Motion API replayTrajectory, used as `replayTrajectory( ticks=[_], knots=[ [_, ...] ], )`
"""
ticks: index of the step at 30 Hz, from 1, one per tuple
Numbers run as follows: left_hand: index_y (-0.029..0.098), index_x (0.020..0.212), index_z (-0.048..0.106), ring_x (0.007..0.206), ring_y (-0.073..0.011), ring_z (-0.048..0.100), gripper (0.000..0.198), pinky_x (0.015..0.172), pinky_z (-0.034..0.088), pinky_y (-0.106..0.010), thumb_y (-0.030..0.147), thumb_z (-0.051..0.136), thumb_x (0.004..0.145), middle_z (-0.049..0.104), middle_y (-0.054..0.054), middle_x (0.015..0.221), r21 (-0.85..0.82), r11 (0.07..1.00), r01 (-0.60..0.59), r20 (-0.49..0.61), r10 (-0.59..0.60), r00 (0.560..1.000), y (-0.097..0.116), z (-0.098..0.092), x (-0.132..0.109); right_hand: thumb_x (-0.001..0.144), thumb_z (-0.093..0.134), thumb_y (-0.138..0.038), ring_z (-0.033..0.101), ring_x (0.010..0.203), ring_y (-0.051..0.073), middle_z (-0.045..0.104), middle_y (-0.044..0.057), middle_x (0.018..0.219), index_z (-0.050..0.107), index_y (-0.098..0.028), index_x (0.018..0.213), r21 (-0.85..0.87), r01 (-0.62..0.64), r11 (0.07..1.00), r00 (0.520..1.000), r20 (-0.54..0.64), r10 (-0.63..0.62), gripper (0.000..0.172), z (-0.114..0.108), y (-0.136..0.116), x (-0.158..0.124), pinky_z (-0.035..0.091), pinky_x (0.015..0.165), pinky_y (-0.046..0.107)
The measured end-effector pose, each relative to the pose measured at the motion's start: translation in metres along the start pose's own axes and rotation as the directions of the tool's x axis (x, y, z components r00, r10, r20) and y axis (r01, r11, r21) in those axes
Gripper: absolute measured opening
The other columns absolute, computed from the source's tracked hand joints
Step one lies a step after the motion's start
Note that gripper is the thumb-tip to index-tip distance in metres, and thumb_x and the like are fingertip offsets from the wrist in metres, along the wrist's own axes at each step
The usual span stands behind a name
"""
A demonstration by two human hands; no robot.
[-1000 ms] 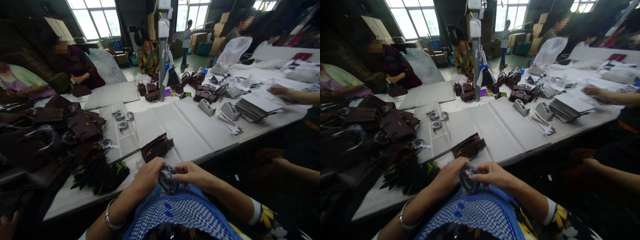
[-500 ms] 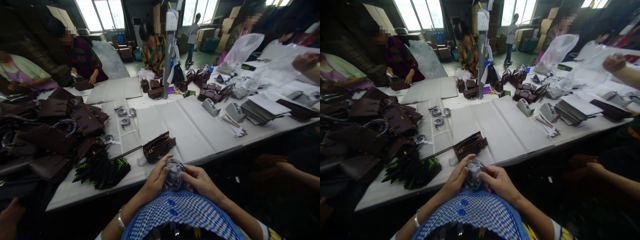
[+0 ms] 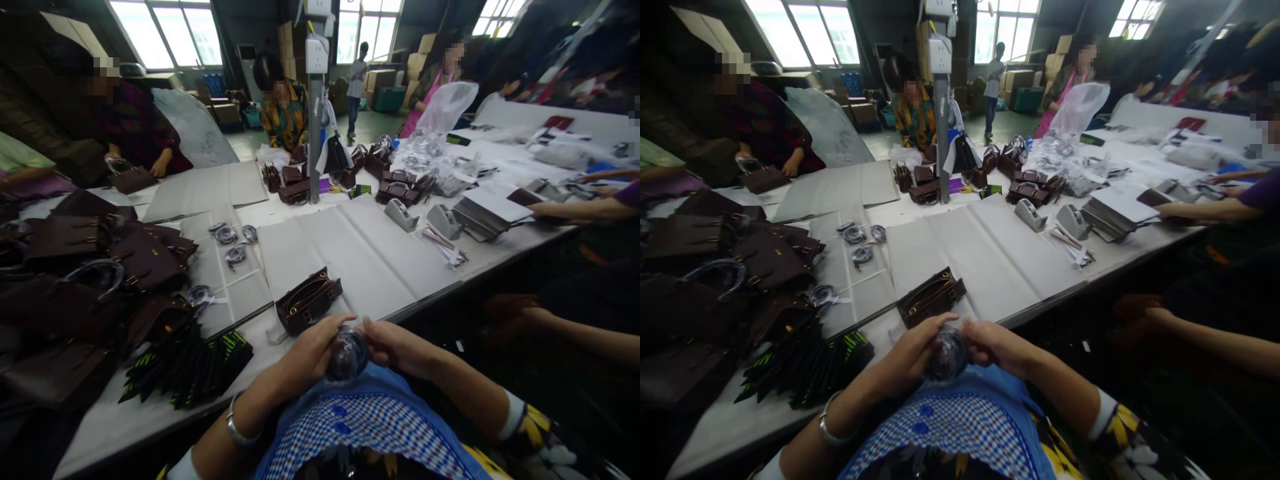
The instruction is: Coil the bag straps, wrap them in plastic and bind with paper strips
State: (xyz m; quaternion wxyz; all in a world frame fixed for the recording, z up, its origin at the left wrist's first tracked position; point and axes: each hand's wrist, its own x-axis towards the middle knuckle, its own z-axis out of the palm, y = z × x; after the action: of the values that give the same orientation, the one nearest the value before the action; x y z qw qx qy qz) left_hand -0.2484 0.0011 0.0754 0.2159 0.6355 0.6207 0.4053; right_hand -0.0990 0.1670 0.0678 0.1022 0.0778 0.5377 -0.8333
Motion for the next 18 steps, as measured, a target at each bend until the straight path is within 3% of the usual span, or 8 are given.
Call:
replayTrajectory(
  ticks=[2,5,11,15,18],
  knots=[
    [0.021,0.144,0.036,0.127,-0.0246,0.051,0.048,0.108,0.04,-0.043,0.021,0.04,0.096,0.053,-0.012,0.139,0.033,0.999,-0.035,0.087,0.032,0.996,0.002,-0.004,0.003,0.083,0.064,-0.056,0.022,0.049,0.005,0.033,-0.009,0.057,0.052,-0.014,0.074,-0.038,-0.046,0.998,0.999,0.0,0.046,0.044,0.001,-0.007,-0.003,0.013,0.046,0.023],
    [0.023,0.147,0.031,0.125,-0.0247,0.053,0.054,0.107,0.041,-0.042,0.018,0.041,0.094,0.053,-0.012,0.14,0.083,0.996,-0.042,0.152,0.029,0.988,0.001,-0.006,0.005,0.081,0.069,-0.05,0.02,0.05,0.005,0.032,-0.009,0.057,0.051,-0.014,0.071,-0.061,-0.036,0.998,0.999,-0.028,0.034,0.042,0.004,-0.004,-0.005,0.012,0.047,0.024],
    [0.026,0.144,0.037,0.126,-0.0205,0.05,0.045,0.109,0.037,-0.038,0.027,0.037,0.099,0.053,-0.007,0.139,0.024,1.0,0.019,0.15,-0.022,0.988,-0.004,-0.002,0.012,0.081,0.069,-0.05,0.014,0.05,0.005,0.026,-0.009,0.055,0.054,-0.013,0.068,0.031,-0.003,1.0,0.988,-0.157,0.007,0.042,0.003,0.015,-0.007,0.009,0.047,0.024],
    [0.025,0.14,0.045,0.117,-0.0201,0.054,0.042,0.107,0.037,-0.04,0.031,0.032,0.1,0.061,-0.008,0.124,-0.078,0.996,0.044,0.036,-0.041,0.999,-0.001,0.006,0.031,0.083,0.066,-0.049,0.019,0.049,0.005,0.028,-0.009,0.052,0.054,-0.012,0.063,-0.036,0.086,0.996,0.978,-0.189,-0.092,0.044,-0.01,0.013,-0.006,0.015,0.045,0.021],
    [0.028,0.139,0.047,0.133,-0.0231,0.04,0.041,0.116,0.024,-0.047,0.034,0.037,0.099,0.051,-0.008,0.139,-0.015,0.993,0.119,-0.156,-0.12,0.98,-0.003,0.019,0.054,0.087,0.062,-0.047,0.044,0.056,0.008,0.052,-0.004,0.058,0.066,-0.011,0.074,-0.227,0.193,0.955,0.944,-0.222,-0.244,0.038,-0.028,0.001,-0.003,0.038,0.056,0.021]
  ],
)
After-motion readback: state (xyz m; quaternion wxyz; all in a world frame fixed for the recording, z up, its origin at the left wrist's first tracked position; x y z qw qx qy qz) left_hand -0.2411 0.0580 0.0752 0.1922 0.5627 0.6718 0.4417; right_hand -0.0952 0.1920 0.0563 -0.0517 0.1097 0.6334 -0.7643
